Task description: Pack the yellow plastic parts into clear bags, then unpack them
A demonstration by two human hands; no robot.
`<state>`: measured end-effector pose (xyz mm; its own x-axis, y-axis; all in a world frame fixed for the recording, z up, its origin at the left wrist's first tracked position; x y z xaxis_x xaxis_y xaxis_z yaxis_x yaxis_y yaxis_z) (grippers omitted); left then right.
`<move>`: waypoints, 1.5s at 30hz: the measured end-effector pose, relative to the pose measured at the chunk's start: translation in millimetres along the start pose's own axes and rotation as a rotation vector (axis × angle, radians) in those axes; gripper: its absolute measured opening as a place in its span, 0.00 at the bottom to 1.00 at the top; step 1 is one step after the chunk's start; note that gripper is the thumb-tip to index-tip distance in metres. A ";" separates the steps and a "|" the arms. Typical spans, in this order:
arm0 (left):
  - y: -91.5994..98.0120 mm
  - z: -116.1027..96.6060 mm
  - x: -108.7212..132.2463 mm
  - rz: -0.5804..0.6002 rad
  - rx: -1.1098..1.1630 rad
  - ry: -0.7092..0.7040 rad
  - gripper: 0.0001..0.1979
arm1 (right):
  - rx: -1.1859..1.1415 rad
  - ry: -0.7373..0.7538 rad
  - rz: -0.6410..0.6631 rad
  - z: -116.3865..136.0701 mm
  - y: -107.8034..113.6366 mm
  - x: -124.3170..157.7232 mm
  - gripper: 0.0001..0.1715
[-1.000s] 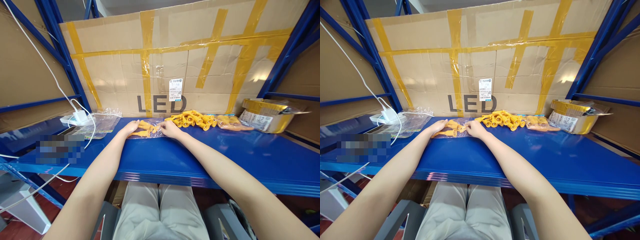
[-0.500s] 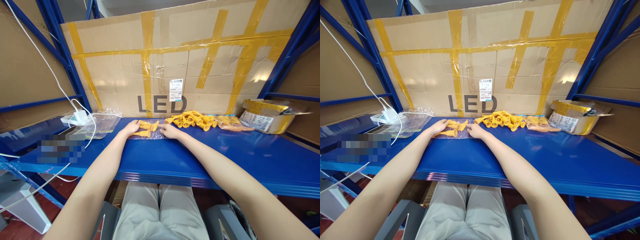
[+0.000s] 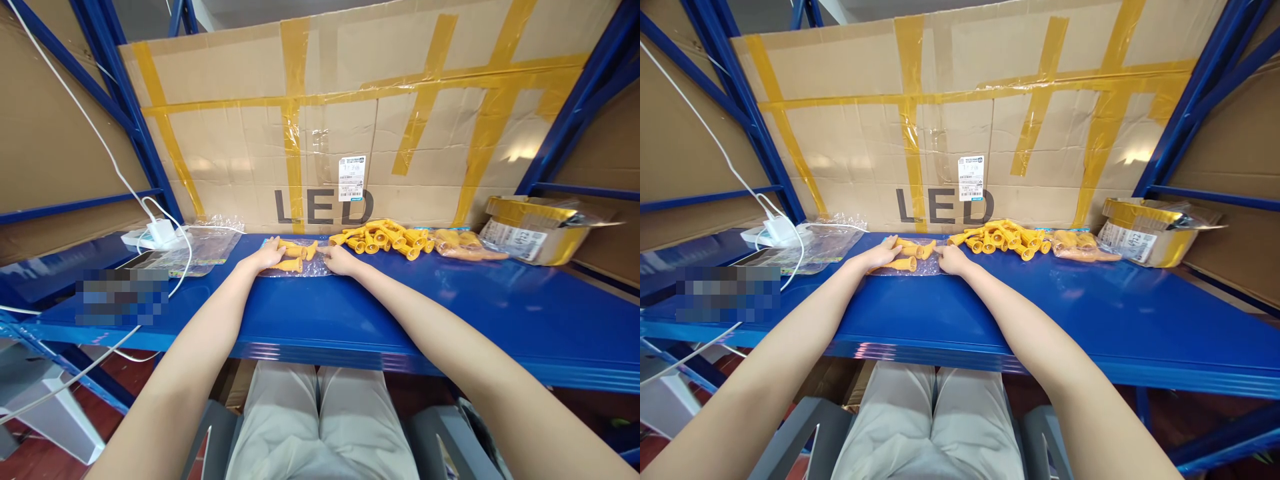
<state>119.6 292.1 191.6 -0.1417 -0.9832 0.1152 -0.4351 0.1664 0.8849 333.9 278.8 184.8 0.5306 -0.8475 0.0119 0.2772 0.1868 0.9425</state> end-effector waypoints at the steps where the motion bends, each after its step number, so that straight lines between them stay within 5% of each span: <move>1: 1.1 -2.4 1.3 -0.021 -0.016 -0.010 0.27 | 0.002 0.002 0.004 -0.3 -0.4 -1.2 0.31; 9: 3.7 -13.4 9.4 -0.088 -0.058 -0.164 0.12 | -0.102 0.082 -0.072 -0.7 -0.6 -2.3 0.27; 17: -2.6 -10.4 4.4 0.026 -0.065 -0.134 0.17 | -0.256 0.378 0.073 4.5 3.3 4.0 0.21; 23: -2.8 -6.9 0.1 0.088 -0.125 -0.154 0.20 | -0.337 0.429 0.202 -4.0 -0.9 -5.8 0.20; 30: -3.5 -5.5 -2.0 0.129 -0.199 -0.121 0.24 | -0.391 0.497 0.195 -2.6 -3.0 -7.8 0.16; 45: -3.3 -8.4 0.4 0.184 -0.271 -0.089 0.24 | -0.501 0.283 0.171 9.3 1.4 3.0 0.24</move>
<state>128.4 290.6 192.5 -0.2780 -0.9263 0.2544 -0.1451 0.3023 0.9421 328.5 272.0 189.2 0.7747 -0.6323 -0.0049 0.4766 0.5788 0.6616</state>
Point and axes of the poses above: each hand's wrist, its own x-axis away from the middle knuckle, its own y-axis out of the back of the hand, z = x × y, the point moved 1 cm from there along -x, towards the middle knuckle, and after that the axes turned 15 degrees about z, right-handed, at the moved point
